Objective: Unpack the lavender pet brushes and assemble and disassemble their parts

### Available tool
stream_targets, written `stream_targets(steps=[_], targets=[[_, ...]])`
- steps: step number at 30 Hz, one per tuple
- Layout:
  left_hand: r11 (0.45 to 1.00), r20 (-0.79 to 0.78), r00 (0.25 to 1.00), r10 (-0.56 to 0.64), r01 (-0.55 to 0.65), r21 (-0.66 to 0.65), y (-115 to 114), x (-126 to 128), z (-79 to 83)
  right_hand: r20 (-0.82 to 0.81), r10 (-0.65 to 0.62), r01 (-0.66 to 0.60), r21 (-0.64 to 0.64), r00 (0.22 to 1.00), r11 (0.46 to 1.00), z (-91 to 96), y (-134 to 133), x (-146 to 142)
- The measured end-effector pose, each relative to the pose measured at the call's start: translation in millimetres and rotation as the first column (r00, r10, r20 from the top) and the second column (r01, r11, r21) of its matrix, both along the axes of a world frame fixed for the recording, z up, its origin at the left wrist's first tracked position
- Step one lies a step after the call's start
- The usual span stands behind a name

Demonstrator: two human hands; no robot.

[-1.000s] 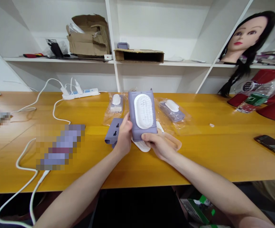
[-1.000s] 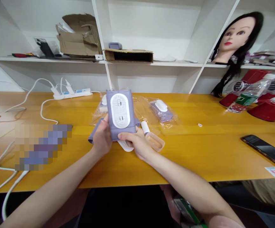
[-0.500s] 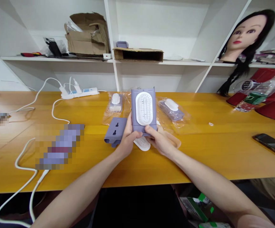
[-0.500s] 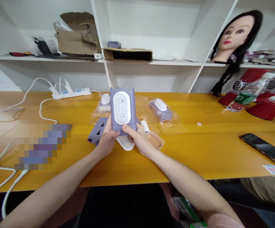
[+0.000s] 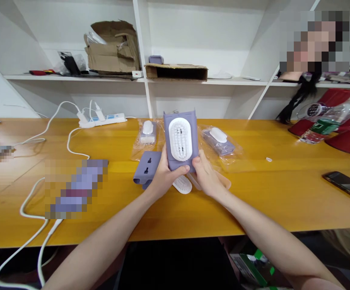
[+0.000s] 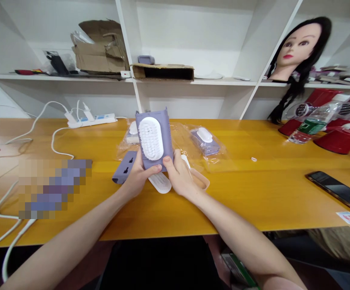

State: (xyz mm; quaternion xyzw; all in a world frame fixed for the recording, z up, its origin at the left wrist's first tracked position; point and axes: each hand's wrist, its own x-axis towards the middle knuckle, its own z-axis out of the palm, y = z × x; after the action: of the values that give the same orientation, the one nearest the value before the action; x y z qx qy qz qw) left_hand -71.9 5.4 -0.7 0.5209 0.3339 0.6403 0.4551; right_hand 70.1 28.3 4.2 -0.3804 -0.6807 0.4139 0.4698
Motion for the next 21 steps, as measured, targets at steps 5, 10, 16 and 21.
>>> stream_targets(steps=[5, 10, 16, 21], targets=[[1.0, 0.044, 0.999, -0.019, 0.019, -0.008, 0.9, 0.2, -0.3, 0.109, -0.105, 0.094, 0.101, 0.988, 0.99, -0.3, -2.4, -2.2], [0.998, 0.06, 0.997, -0.04, 0.043, -0.047, 1.9, 1.4, -2.4, 0.024, -0.108, 0.105, 0.115, 0.994, 0.988, -1.4, 3.7, -4.1], [0.998, -0.001, 0.999, -0.05, 0.05, -0.023, 3.4, 2.1, -7.2, -0.34, 0.036, -0.053, -0.041, 0.94, 0.998, -3.4, 15.5, -9.1], [0.997, -0.006, 0.998, -0.063, 0.062, -0.042, 1.7, 3.0, -8.4, -0.422, 0.076, -0.129, -0.098, 0.903, 0.987, 4.9, 10.6, -12.0]])
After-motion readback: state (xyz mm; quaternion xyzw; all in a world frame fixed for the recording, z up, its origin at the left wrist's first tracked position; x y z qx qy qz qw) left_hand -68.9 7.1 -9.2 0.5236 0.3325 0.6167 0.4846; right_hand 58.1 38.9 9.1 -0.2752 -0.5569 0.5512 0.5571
